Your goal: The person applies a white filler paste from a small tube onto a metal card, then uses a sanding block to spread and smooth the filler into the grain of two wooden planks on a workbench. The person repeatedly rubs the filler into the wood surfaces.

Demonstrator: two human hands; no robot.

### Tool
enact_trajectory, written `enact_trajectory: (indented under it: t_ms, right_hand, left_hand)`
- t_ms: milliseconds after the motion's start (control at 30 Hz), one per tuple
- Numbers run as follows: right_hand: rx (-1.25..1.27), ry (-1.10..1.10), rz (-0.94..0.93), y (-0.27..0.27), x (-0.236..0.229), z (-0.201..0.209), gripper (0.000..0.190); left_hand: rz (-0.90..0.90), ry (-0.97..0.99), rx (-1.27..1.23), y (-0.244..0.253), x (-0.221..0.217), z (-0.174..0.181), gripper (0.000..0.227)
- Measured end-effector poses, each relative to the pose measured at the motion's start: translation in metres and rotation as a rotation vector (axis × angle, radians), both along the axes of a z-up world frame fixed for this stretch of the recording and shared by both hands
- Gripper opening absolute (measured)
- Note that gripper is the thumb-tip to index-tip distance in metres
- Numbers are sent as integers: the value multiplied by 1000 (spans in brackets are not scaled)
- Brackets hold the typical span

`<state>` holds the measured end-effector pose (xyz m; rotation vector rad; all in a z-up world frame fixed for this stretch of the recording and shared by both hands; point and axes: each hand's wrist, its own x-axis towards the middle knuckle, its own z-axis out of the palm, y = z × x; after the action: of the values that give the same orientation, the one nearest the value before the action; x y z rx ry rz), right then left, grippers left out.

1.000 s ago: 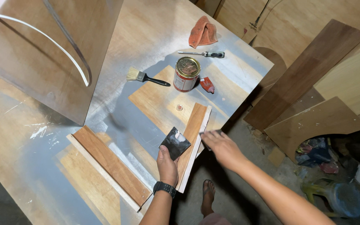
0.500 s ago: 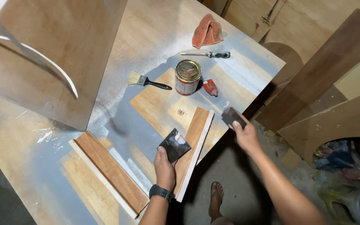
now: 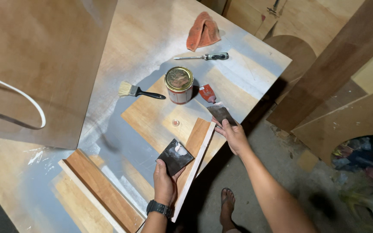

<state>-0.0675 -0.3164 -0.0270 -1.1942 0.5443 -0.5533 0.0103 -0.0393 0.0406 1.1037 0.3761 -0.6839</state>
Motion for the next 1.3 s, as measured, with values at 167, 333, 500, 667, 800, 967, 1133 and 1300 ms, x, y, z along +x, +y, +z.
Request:
enact_trajectory:
  t_ms: [167, 333, 500, 667, 800, 967, 1133, 1300]
  right_hand:
    - [9, 32, -111, 16, -51, 8, 54]
    - [-19, 98, -217, 36, -103, 14, 53]
    - [-594, 483, -70, 23, -145, 53, 48]
    - [-1412, 626, 80, -9, -176, 54, 57]
    - [-1569, 622, 272, -16, -174, 62, 69]
    - [-1602, 498, 332, -25, -166, 60, 61]
    - [-1627, 446, 400, -27, -157, 60, 56]
    - [-1658, 586, 361, -39, -144, 40, 65]
  left_hand:
    - [-215, -111, 21, 3, 2, -19, 68]
    - [-383, -130, 2, 4, 7, -49, 61]
    - [-438, -68, 10, 3, 11, -29, 56]
    - [-399, -94, 10, 0, 10, -31, 45]
    - [-423, -125, 17, 1, 9, -35, 45]
    - [-406, -124, 6, 1, 9, -35, 45]
    - [-406, -126, 13, 1, 9, -41, 46]
    - [-398, -133, 23, 0, 7, -40, 45]
